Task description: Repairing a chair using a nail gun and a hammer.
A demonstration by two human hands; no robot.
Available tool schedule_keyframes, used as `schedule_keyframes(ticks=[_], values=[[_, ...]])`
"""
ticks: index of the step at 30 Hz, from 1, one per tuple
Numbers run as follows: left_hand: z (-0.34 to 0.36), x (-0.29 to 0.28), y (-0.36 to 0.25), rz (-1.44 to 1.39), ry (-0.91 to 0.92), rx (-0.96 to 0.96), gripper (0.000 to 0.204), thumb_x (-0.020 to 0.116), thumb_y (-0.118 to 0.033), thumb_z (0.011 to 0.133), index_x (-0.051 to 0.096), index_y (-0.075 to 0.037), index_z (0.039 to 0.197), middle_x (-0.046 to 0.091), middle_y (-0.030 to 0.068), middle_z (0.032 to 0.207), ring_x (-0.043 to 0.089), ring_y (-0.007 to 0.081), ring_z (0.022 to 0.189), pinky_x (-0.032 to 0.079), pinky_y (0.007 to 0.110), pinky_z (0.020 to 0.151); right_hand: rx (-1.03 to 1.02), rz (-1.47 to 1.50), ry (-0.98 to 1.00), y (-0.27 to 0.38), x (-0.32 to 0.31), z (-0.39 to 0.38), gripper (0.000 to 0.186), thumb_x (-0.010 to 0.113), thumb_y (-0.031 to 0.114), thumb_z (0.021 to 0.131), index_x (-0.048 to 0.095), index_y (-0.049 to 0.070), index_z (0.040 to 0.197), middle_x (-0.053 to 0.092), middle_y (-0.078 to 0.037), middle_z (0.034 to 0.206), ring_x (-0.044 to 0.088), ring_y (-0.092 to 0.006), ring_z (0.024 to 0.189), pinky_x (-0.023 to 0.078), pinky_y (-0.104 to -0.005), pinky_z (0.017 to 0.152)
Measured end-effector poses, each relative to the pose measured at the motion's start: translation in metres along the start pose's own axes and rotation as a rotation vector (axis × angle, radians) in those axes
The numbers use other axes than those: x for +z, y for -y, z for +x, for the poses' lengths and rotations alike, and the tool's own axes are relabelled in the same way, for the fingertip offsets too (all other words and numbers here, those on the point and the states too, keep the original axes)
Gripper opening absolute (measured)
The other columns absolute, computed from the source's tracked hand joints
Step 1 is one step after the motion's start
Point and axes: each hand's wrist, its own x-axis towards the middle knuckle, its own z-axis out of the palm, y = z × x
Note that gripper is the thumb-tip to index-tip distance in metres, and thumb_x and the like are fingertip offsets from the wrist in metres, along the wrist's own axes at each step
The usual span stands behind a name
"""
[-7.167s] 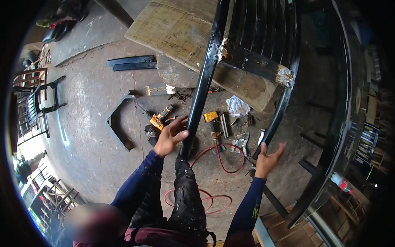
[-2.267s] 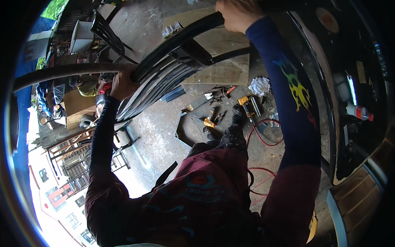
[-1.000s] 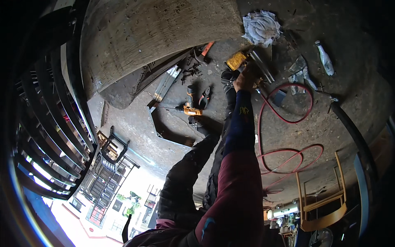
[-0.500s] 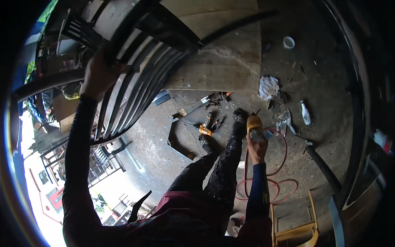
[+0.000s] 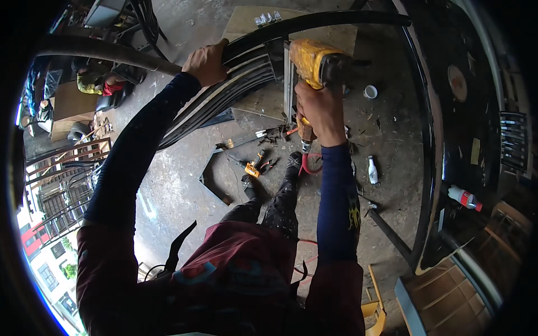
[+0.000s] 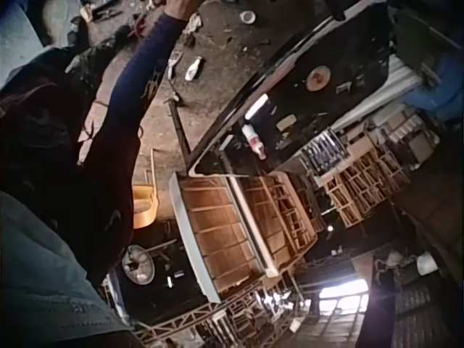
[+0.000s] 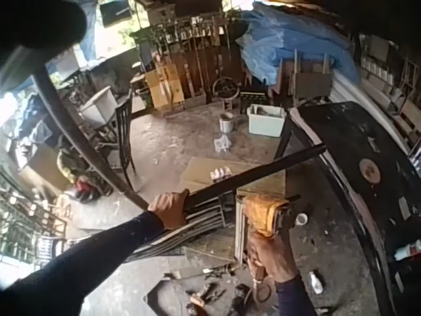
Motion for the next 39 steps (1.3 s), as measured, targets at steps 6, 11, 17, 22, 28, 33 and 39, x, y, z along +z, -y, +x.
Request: schedule_keyframes(ticks=[6, 11, 17, 22, 28, 33, 39], values=[[0.002, 0.003, 0.002, -0.008, -0.016, 0.033, 0.051, 0.073, -0.017, 0.075, 0.054, -0.004, 0.121, 0.068, 0.0224, 0.092, 0.068, 0.0397, 0.087, 0.054, 0.046, 0.076, -0.019, -0.085, -0.045, -0.011, 0.014, 0.022, 0.029, 0.057, 0.007, 0.085, 0.058, 0.007, 0.114, 0.045, 0.003, 0.064, 0.04, -0.0066, 0.048, 0.038, -0.0256, 0.047], [0.004, 0.001, 0.003, -0.019, -0.012, 0.026, 0.048, 0.074, -0.016, 0.074, 0.055, -0.004, 0.117, 0.068, 0.0224, 0.088, 0.068, 0.0393, 0.085, 0.054, 0.046, 0.074, 0.048, -0.078, -0.056, -0.02, 0.018, 0.035, 0.03, 0.057, 0.005, 0.085, 0.057, 0.008, 0.114, 0.045, 0.003, 0.064, 0.041, -0.0069, 0.049, 0.039, -0.0257, 0.047], [0.005, 0.001, 0.004, -0.007, -0.001, 0.016, 0.046, 0.069, -0.016, 0.072, 0.057, -0.006, 0.115, 0.069, 0.0193, 0.09, 0.068, 0.0361, 0.088, 0.056, 0.044, 0.079, 0.026, -0.069, -0.022, -0.014, 0.023, 0.039, 0.032, 0.056, 0.004, 0.085, 0.056, 0.007, 0.117, 0.044, 0.002, 0.064, 0.04, -0.0075, 0.048, 0.038, -0.0256, 0.047], [0.006, 0.006, 0.011, -0.029, -0.039, 0.052, 0.046, 0.074, -0.016, 0.075, 0.056, -0.004, 0.115, 0.068, 0.0214, 0.086, 0.068, 0.0387, 0.084, 0.055, 0.046, 0.075, 0.008, -0.07, -0.022, -0.011, 0.028, 0.039, 0.03, 0.055, 0.005, 0.086, 0.057, 0.007, 0.116, 0.045, 0.002, 0.063, 0.041, -0.0075, 0.048, 0.038, -0.0255, 0.047], [0.009, 0.009, 0.014, -0.008, -0.071, 0.068, 0.047, 0.073, -0.018, 0.075, 0.056, -0.004, 0.117, 0.068, 0.0216, 0.086, 0.068, 0.039, 0.084, 0.055, 0.047, 0.074, 0.024, -0.106, -0.061, 0.002, 0.033, 0.04, 0.023, 0.054, 0.005, 0.086, 0.058, 0.007, 0.109, 0.045, 0.002, 0.062, 0.041, -0.0075, 0.046, 0.039, -0.0257, 0.047], [0.007, 0.012, 0.013, 0.007, -0.13, 0.075, 0.049, 0.071, -0.015, 0.073, 0.057, -0.006, 0.119, 0.069, 0.0214, 0.086, 0.068, 0.0383, 0.083, 0.056, 0.046, 0.076, 0.038, -0.056, -0.037, -0.006, 0.032, 0.035, 0.033, 0.055, 0.005, 0.086, 0.058, 0.007, 0.119, 0.045, 0.003, 0.062, 0.041, -0.0072, 0.046, 0.039, -0.0267, 0.046], [0.003, 0.013, 0.011, 0.002, -0.145, 0.075, 0.047, 0.07, -0.014, 0.073, 0.059, -0.007, 0.118, 0.069, 0.0208, 0.088, 0.069, 0.0372, 0.085, 0.056, 0.044, 0.077, 0.021, -0.063, -0.031, -0.008, 0.034, 0.03, 0.037, 0.055, 0.003, 0.085, 0.056, 0.008, 0.121, 0.045, 0.002, 0.063, 0.042, -0.0076, 0.046, 0.04, -0.0274, 0.046]])
